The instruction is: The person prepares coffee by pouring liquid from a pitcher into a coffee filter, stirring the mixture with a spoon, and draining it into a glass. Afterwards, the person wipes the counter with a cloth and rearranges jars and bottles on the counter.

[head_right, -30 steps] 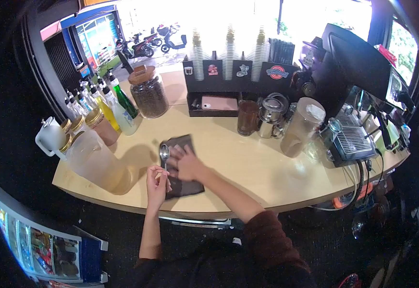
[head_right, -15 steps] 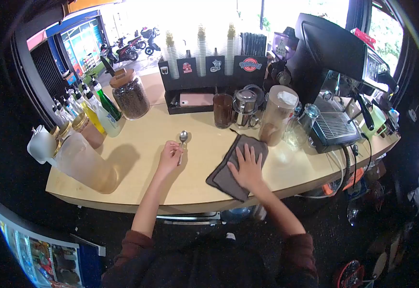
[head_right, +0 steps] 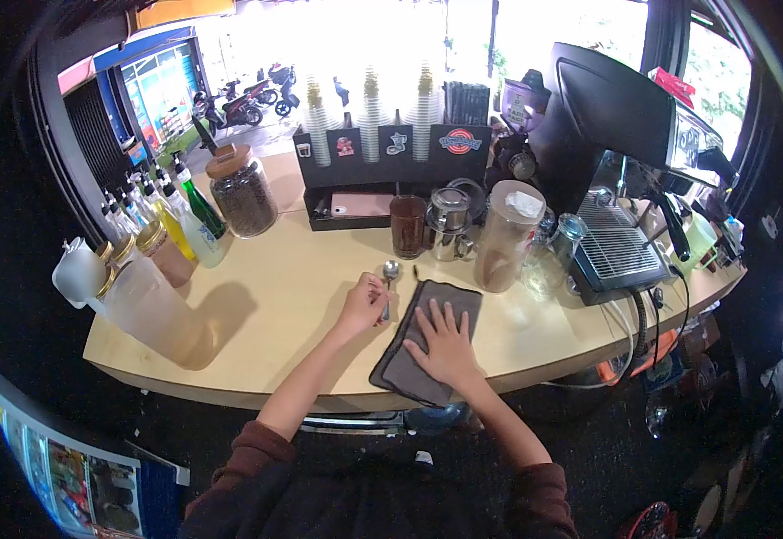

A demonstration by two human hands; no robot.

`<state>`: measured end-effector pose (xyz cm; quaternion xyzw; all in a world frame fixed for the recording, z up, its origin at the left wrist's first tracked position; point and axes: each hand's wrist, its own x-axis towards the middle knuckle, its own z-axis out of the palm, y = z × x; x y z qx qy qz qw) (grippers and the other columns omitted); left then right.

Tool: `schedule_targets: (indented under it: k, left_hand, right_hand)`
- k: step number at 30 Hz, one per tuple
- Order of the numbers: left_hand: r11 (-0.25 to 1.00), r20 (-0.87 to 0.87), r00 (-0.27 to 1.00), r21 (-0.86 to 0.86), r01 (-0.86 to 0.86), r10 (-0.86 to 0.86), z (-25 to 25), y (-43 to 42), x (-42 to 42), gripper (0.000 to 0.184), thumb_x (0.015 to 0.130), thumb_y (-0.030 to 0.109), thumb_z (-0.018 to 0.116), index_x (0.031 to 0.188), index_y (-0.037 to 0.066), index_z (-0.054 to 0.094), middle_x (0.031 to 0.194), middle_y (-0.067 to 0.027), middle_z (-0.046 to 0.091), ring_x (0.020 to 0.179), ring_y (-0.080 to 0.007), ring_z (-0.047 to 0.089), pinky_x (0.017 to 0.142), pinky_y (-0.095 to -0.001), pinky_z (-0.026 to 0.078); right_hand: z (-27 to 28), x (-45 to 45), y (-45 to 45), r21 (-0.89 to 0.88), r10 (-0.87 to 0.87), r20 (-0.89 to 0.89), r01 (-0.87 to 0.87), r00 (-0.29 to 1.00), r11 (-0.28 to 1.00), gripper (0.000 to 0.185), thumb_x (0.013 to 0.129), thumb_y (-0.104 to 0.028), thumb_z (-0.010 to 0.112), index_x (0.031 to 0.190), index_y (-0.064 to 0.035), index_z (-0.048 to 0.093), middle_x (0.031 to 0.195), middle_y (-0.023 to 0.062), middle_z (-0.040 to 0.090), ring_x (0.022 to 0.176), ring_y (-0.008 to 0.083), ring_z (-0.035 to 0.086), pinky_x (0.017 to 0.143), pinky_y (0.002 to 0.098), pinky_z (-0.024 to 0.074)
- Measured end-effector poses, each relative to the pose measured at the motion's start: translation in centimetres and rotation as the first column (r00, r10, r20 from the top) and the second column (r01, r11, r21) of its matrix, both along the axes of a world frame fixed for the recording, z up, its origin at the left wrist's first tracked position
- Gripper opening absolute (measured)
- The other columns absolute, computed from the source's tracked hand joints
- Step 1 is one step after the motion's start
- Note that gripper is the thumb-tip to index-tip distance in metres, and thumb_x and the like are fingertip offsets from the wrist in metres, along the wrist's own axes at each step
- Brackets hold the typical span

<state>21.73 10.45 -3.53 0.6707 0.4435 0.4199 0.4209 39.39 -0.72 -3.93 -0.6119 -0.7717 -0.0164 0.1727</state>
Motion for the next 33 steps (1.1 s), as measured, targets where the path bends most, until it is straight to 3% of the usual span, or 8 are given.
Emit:
schedule_targets:
  k: [8,9,12,18,21,25,27,33]
  left_hand:
    - [0.979,0.010,0.980,0.041,0.197,-0.198,0.9,-0.2,10.3,0.027,0.087,0.010,0.063,0.101,-0.002,0.043,0.084,-0.0140,0.064,0.060,-0.0168,0.064,0.052,-0.0301,0.055]
    - [0.933,0.112,0.971,-0.273,0.233,-0.210,3.3,-1.1,11.5,0.031,0.087,0.009,0.061,0.105,-0.002,0.039,0.089,-0.0160,0.062,0.064,-0.0191,0.066,0.050,-0.0320,0.057]
    - [0.901,0.179,0.963,-0.352,0.255,-0.203,1.8,-0.4,14.6,0.035,0.088,0.007,0.059,0.109,-0.002,0.034,0.094,-0.0184,0.060,0.064,-0.0227,0.067,0.047,-0.0337,0.058]
    - [0.904,0.085,0.956,-0.311,0.294,-0.281,3.3,-2.1,13.9,0.030,0.091,0.011,0.053,0.113,-0.001,0.036,0.084,-0.0187,0.066,0.063,-0.0221,0.068,0.047,-0.0318,0.056]
    - [0.940,-0.148,0.929,-0.021,0.340,-0.339,4.2,-3.1,10.3,0.034,0.090,0.007,0.054,0.119,-0.002,0.039,0.103,-0.0153,0.065,0.073,-0.0167,0.068,0.056,-0.0278,0.054]
    - [0.958,-0.060,0.987,0.235,0.162,-0.152,5.0,-7.7,1.8,0.034,0.089,0.005,0.055,0.119,-0.001,0.041,0.110,-0.0140,0.063,0.076,-0.0153,0.066,0.062,-0.0272,0.053]
    - [0.977,0.289,0.957,0.200,-0.074,0.013,5.3,-10.8,-3.5,0.032,0.088,0.004,0.057,0.117,0.002,0.045,0.117,-0.0108,0.059,0.084,-0.0150,0.064,0.073,-0.0302,0.050]
    - [0.407,0.491,0.534,0.347,-0.845,0.689,3.7,-15.5,-20.6,0.029,0.090,0.000,0.051,0.118,0.003,0.046,0.113,-0.0083,0.053,0.102,-0.0161,0.051,0.091,-0.0302,0.044]
  right_hand:
    - [1.0,0.0,-0.7,-0.086,0.258,-0.067,-0.263,0.964,0.961,0.058,0.091,-0.050,0.043,0.131,-0.0091,0.049,0.141,0.0186,0.039,0.136,0.0366,0.027,0.111,0.0581,0.0108]
    - [0.9,0.0,-0.5,-0.101,0.251,-0.006,-0.250,0.968,0.963,0.058,0.090,-0.049,0.044,0.132,-0.0091,0.049,0.144,0.0175,0.036,0.136,0.0351,0.027,0.111,0.0585,0.0095]
    - [-0.4,0.4,-0.2,-0.021,0.268,0.021,-0.267,0.963,0.963,0.060,0.089,-0.048,0.044,0.137,-0.0118,0.044,0.148,0.0169,0.031,0.136,0.0343,0.027,0.111,0.0587,0.0088]
    - [-1.4,0.2,0.6,-0.079,0.317,-0.017,-0.317,0.948,0.945,0.067,0.087,-0.045,0.045,0.147,-0.0189,0.028,0.152,0.0153,0.022,0.139,0.0389,0.021,0.111,0.0599,0.0115]
    - [-1.8,-1.0,1.8,-0.075,0.391,-0.124,-0.402,0.912,0.913,0.066,0.087,-0.045,0.045,0.146,-0.0195,0.029,0.152,0.0142,0.023,0.140,0.0377,0.020,0.111,0.0606,0.0105]
    - [-1.0,-3.7,4.7,-0.090,0.502,0.106,-0.495,0.858,0.864,0.067,0.087,-0.048,0.047,0.145,-0.0180,0.031,0.152,0.0155,0.023,0.140,0.0383,0.018,0.111,0.0601,0.0104]
    - [0.0,-6.1,5.8,-0.180,0.522,0.095,-0.501,0.848,0.846,0.068,0.089,-0.054,0.043,0.145,-0.0164,0.032,0.152,0.0171,0.021,0.140,0.0387,0.017,0.111,0.0600,0.0115]
    - [0.2,-13.4,8.8,-0.146,0.538,0.022,-0.529,0.843,0.836,0.064,0.093,-0.053,0.038,0.144,-0.0155,0.032,0.152,0.0161,0.021,0.140,0.0385,0.018,0.111,0.0594,0.0124]
